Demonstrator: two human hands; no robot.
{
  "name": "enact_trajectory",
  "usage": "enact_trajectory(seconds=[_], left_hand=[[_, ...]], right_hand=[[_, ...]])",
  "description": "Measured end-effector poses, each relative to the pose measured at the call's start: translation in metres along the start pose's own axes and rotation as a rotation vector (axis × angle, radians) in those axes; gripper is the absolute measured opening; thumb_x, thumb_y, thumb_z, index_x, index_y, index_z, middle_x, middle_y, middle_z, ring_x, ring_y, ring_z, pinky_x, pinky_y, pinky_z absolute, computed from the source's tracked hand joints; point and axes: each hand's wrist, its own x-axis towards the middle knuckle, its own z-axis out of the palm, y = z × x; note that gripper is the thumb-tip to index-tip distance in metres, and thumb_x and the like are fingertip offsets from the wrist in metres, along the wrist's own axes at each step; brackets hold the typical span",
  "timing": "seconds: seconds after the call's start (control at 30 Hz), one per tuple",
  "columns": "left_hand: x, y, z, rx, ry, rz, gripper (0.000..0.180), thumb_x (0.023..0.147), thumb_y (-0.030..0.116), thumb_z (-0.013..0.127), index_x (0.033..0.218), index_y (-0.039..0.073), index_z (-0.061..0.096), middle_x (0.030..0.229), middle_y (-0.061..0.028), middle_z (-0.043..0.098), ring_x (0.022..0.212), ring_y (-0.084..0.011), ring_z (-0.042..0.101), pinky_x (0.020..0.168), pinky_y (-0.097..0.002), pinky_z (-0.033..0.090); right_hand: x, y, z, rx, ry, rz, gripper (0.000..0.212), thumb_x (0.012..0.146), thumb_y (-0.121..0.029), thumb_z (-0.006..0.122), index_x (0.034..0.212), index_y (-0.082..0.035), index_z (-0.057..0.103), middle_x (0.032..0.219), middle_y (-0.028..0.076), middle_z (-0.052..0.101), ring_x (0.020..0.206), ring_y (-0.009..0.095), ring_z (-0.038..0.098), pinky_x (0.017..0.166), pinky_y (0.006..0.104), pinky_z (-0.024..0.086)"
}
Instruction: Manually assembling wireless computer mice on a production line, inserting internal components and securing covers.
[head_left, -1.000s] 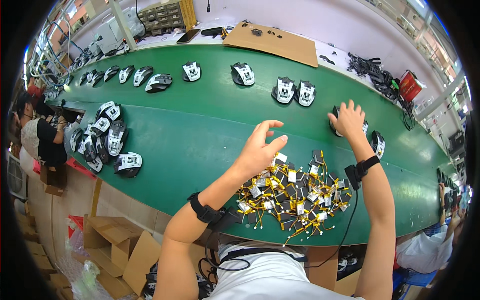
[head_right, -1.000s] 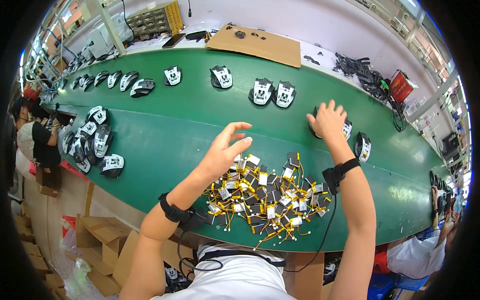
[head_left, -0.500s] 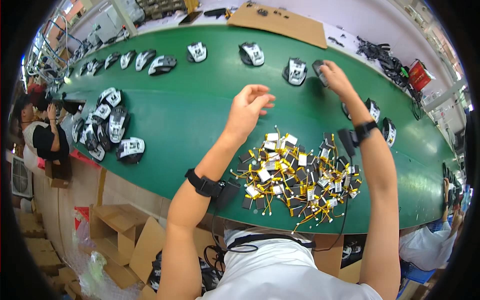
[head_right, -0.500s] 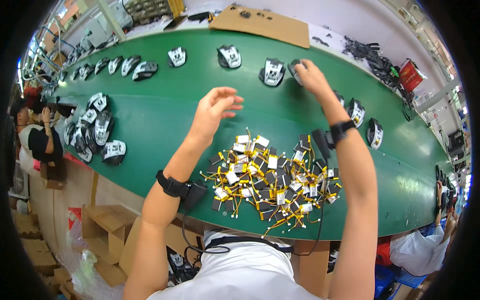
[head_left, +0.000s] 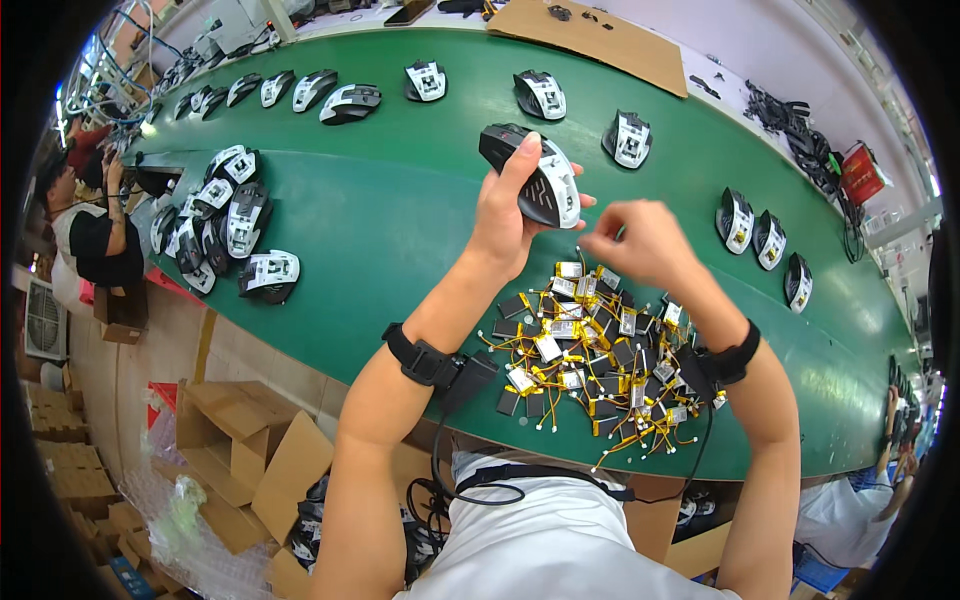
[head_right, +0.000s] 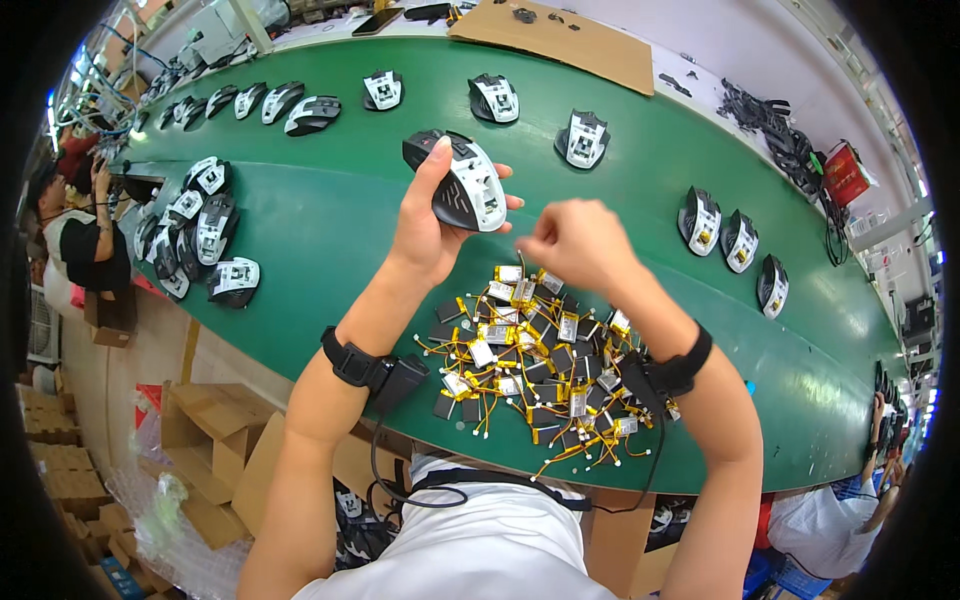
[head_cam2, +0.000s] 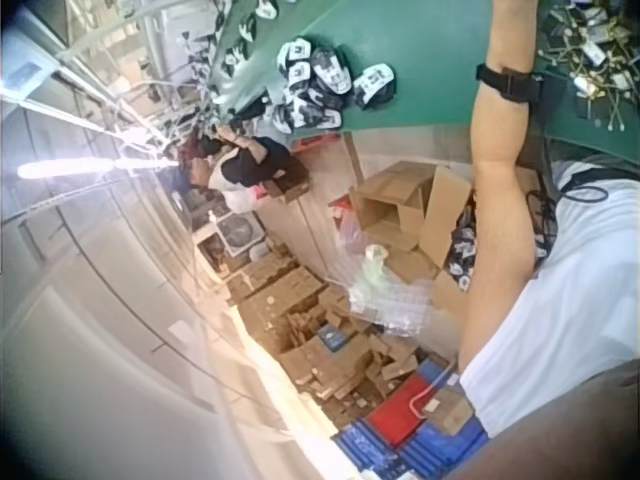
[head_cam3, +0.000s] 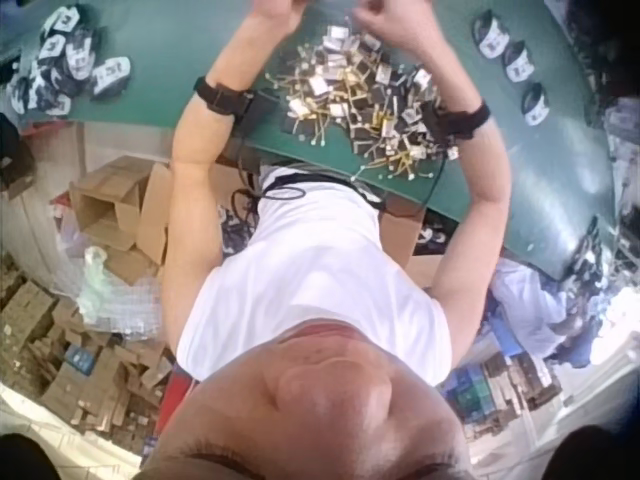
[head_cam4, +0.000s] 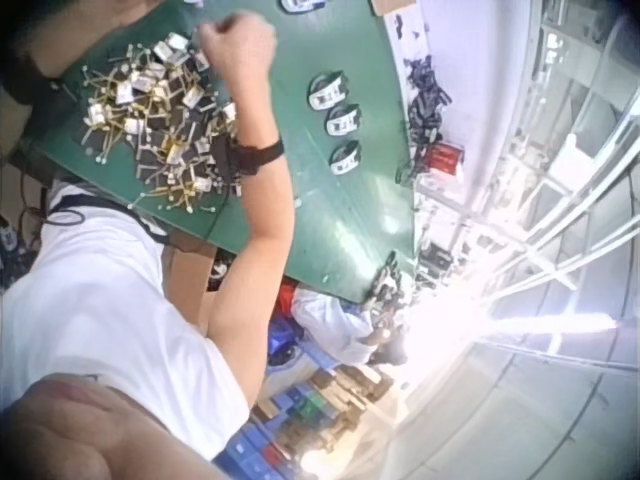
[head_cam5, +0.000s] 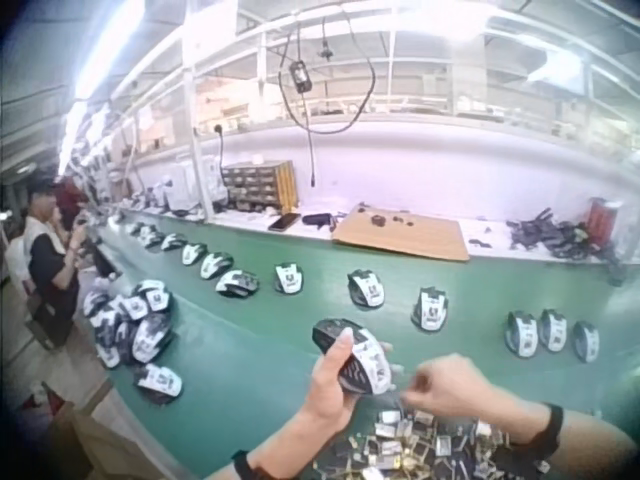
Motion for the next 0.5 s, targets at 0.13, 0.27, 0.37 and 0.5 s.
enact_trajectory(seconds=[0.13, 0.27, 0.37, 0.5], left_hand=[[0.000, 0.005, -0.001, 0.019, -0.001, 0.021, 0.046, 0.093, 0.048, 0.049, 0.107, 0.005, 0.052, 0.101, -0.0162, 0.065, 0.083, -0.0290, 0.069, 0.063, -0.0377, 0.060], [-0.002, 0.001, -0.001, 0.020, -0.013, -0.007, 0.045, 0.092, 0.047, 0.053, 0.107, 0.004, 0.052, 0.101, -0.0163, 0.064, 0.082, -0.0272, 0.069, 0.063, -0.0370, 0.060], [-0.002, -0.002, 0.001, 0.022, -0.044, 0.043, 0.046, 0.092, 0.046, 0.053, 0.108, 0.003, 0.052, 0.101, -0.0160, 0.064, 0.081, -0.0265, 0.069, 0.063, -0.0369, 0.060], [-0.009, -0.002, 0.006, 0.038, -0.061, 0.048, 0.047, 0.092, 0.045, 0.053, 0.111, 0.002, 0.050, 0.103, -0.0168, 0.063, 0.089, -0.0277, 0.068, 0.064, -0.0361, 0.060]], right_hand=[[0.004, -0.008, 0.022, -0.058, -0.073, 0.032, 0.022, 0.074, -0.026, 0.070, 0.071, -0.004, 0.066, 0.070, 0.014, 0.067, 0.069, 0.030, 0.066, 0.066, 0.0401, 0.053], [0.002, -0.003, 0.026, 0.054, -0.047, -0.081, 0.016, 0.079, -0.016, 0.066, 0.080, 0.000, 0.064, 0.073, 0.016, 0.066, 0.070, 0.029, 0.066, 0.068, 0.0378, 0.052], [-0.006, -0.001, 0.020, 0.826, -0.074, -0.090, 0.019, 0.091, -0.016, 0.060, 0.092, 0.004, 0.059, 0.083, 0.007, 0.065, 0.077, 0.013, 0.062, 0.070, 0.0295, 0.050], [-0.032, -0.011, 0.006, 1.126, -0.011, 0.030, 0.017, 0.093, -0.017, 0.061, 0.093, 0.001, 0.059, 0.083, 0.005, 0.065, 0.074, 0.009, 0.060, 0.067, 0.0244, 0.049]])
